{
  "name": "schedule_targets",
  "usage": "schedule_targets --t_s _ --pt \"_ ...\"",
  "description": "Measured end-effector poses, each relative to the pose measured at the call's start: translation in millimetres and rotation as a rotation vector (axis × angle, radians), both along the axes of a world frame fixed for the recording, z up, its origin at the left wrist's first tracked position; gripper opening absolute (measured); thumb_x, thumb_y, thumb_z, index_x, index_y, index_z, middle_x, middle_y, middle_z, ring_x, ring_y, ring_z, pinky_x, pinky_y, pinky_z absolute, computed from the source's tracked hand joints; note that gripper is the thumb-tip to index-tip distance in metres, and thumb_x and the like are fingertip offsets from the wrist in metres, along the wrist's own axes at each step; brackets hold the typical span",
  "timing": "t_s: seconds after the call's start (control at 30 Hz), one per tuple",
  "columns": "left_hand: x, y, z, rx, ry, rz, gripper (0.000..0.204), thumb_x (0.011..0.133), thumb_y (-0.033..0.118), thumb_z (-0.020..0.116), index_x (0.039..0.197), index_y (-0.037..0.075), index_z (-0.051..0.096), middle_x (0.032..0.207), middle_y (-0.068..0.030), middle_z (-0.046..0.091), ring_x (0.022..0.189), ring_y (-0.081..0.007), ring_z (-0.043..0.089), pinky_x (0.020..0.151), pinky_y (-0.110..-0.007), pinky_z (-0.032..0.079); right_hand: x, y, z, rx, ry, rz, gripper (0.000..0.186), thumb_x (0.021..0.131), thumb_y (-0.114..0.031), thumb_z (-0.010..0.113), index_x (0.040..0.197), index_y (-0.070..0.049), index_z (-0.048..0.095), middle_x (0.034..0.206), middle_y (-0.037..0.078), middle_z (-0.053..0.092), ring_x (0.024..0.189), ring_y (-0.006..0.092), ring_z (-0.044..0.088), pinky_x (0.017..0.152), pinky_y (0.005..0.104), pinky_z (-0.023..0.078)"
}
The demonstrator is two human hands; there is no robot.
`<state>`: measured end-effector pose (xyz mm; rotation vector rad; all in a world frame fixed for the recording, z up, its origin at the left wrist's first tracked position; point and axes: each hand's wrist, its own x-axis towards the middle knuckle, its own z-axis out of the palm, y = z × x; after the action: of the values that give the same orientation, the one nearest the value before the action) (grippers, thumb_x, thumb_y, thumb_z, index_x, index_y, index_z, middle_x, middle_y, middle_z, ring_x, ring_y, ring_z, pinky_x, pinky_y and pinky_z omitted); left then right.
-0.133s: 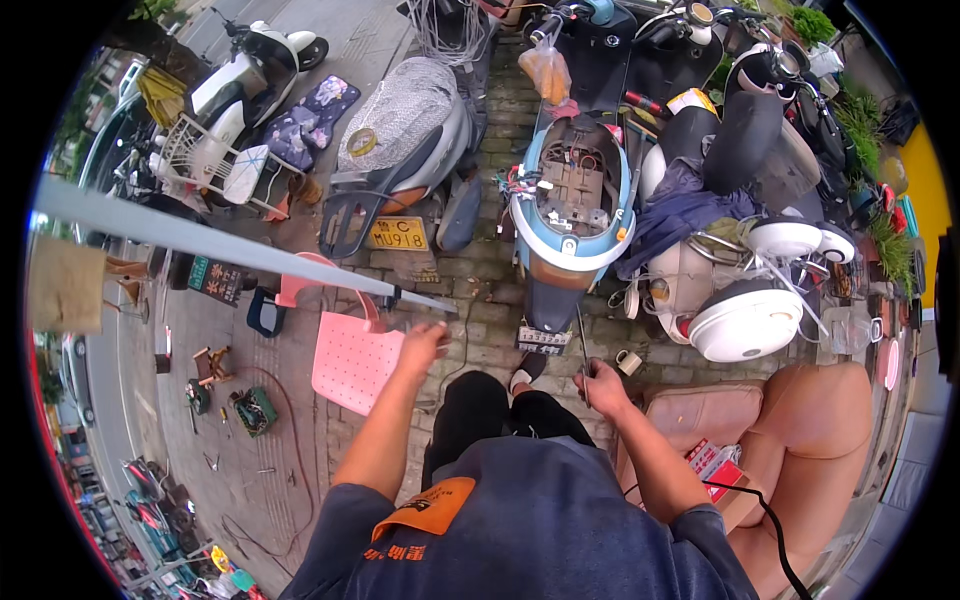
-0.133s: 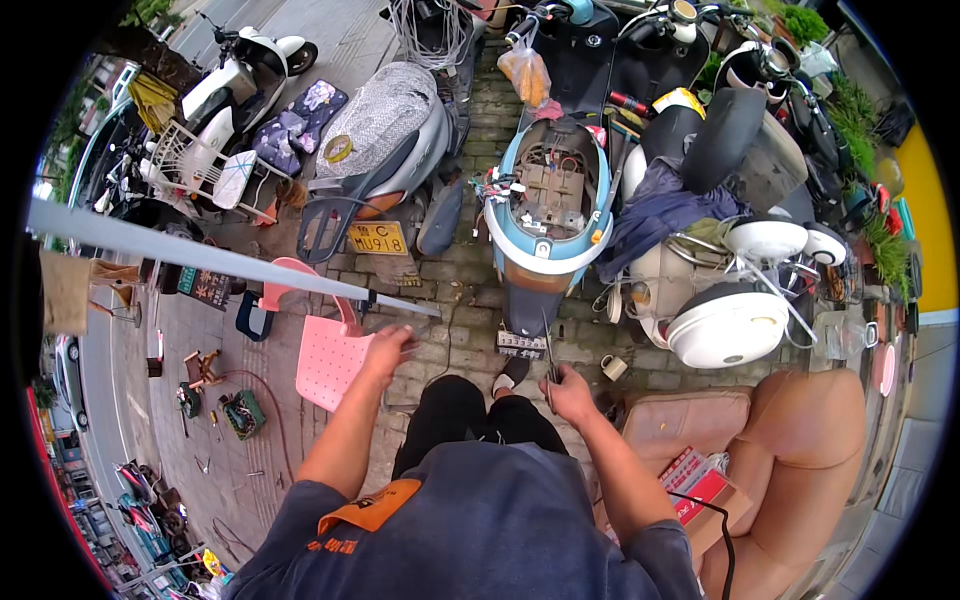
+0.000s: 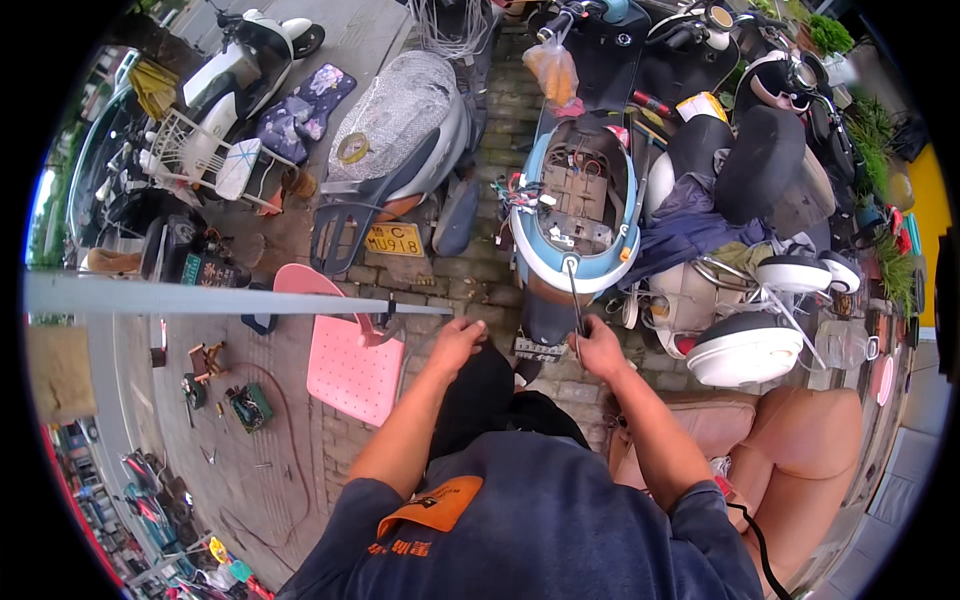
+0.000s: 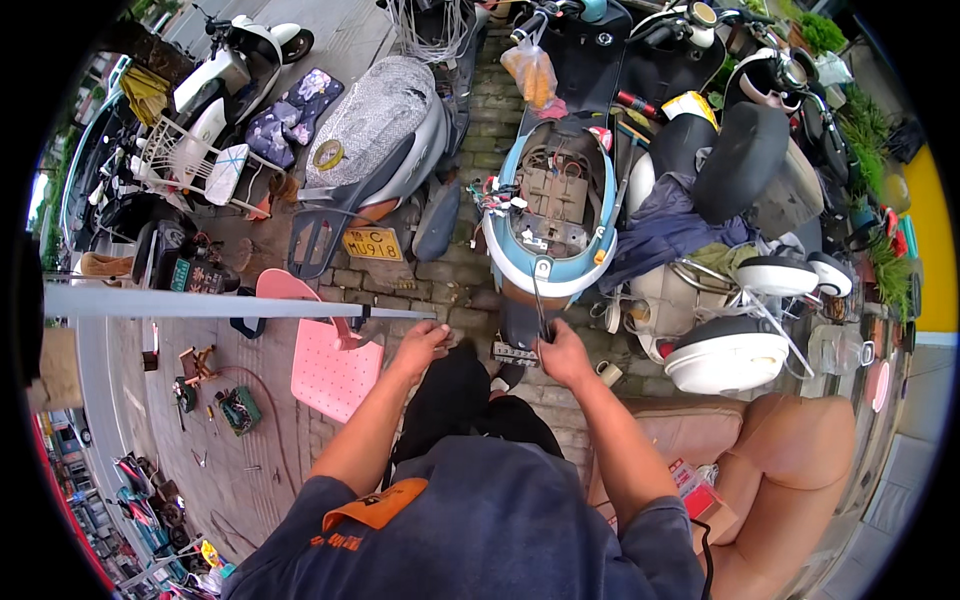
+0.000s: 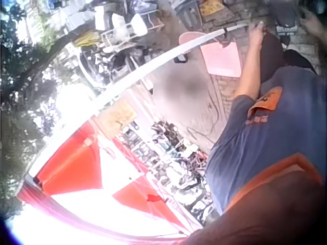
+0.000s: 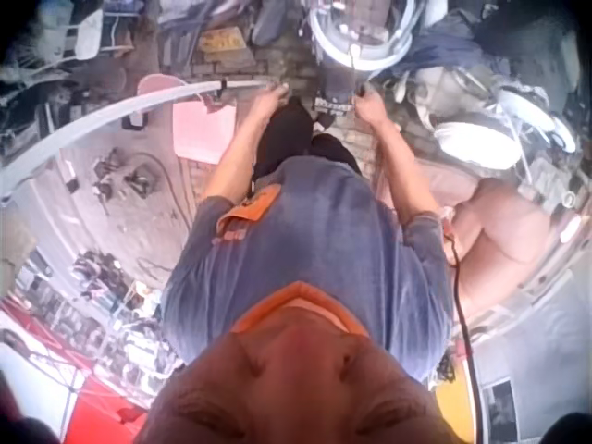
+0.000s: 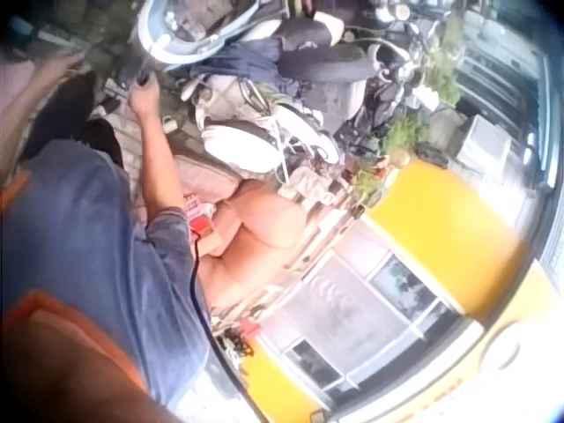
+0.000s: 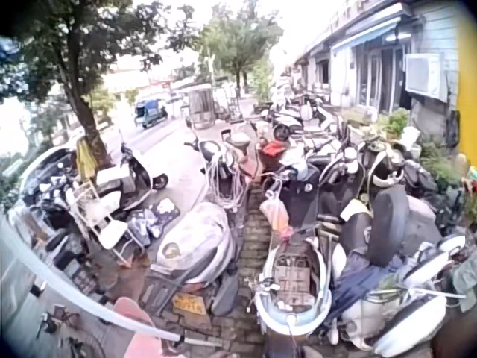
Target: The person removes a wiring harness from an electric scooter, sits on a stool, and uses pliers to strip and cut wires. They then twist the exposed wires together and wrap the connections with electrical tape.
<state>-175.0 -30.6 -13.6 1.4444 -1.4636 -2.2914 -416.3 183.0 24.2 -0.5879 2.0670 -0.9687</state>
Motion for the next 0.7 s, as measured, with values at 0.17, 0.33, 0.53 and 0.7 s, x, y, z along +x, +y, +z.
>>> schedule_targets --t_s 0.17,0.33,0.53,0.7 --pt "-66 -87 -16 0.033 -0.003 -0.051 0.032 0.104 0.027 0.065 0.126 0.003 0.063 0.113 -0.0098 0.073 0.101 -0.0186 0.069 0.089 -0.035 0.053 -46 -126 -10 0.089 -0.022 -0.145 0.047 0.090 -0.031 0.070 0.118 0.006 0.063 0.104 0.027 0.073 0.101 0.0402 0.071 0.092 0.0447 0.053" --pt "-154 -178 -63 -0.005 -0.069 -0.072 0.039 0.103 0.025 0.065 0.133 0.001 0.060 0.119 -0.0125 0.072 0.108 -0.0212 0.068 0.091 -0.035 0.052 -90 -203 -30 0.113 0.037 -0.252 0.048 0.091 -0.034 0.074 0.116 0.005 0.063 0.103 0.026 0.073 0.100 0.0392 0.072 0.090 0.0453 0.054" --pt "-223 -230 -84 -0.424 -0.183 -0.434 0.094 0.085 0.039 0.082 0.156 -0.005 0.039 0.155 -0.0278 0.047 0.145 -0.0354 0.047 0.121 -0.041 0.036 -117 -276 -47 0.383 0.132 -0.299 0.057 0.087 -0.045 0.081 0.112 0.003 0.063 0.104 0.027 0.074 0.104 0.0430 0.071 0.091 0.0492 0.054" --pt "-243 -242 -104 -0.678 -0.181 -0.835 0.106 0.076 0.040 0.086 0.160 0.003 0.034 0.161 -0.0231 0.039 0.151 -0.0394 0.037 0.126 -0.044 0.032 -117 -301 -77 0.586 0.135 -0.259 0.066 0.080 -0.044 0.088 0.117 0.002 0.059 0.109 0.027 0.074 0.107 0.0463 0.070 0.094 0.0514 0.054"
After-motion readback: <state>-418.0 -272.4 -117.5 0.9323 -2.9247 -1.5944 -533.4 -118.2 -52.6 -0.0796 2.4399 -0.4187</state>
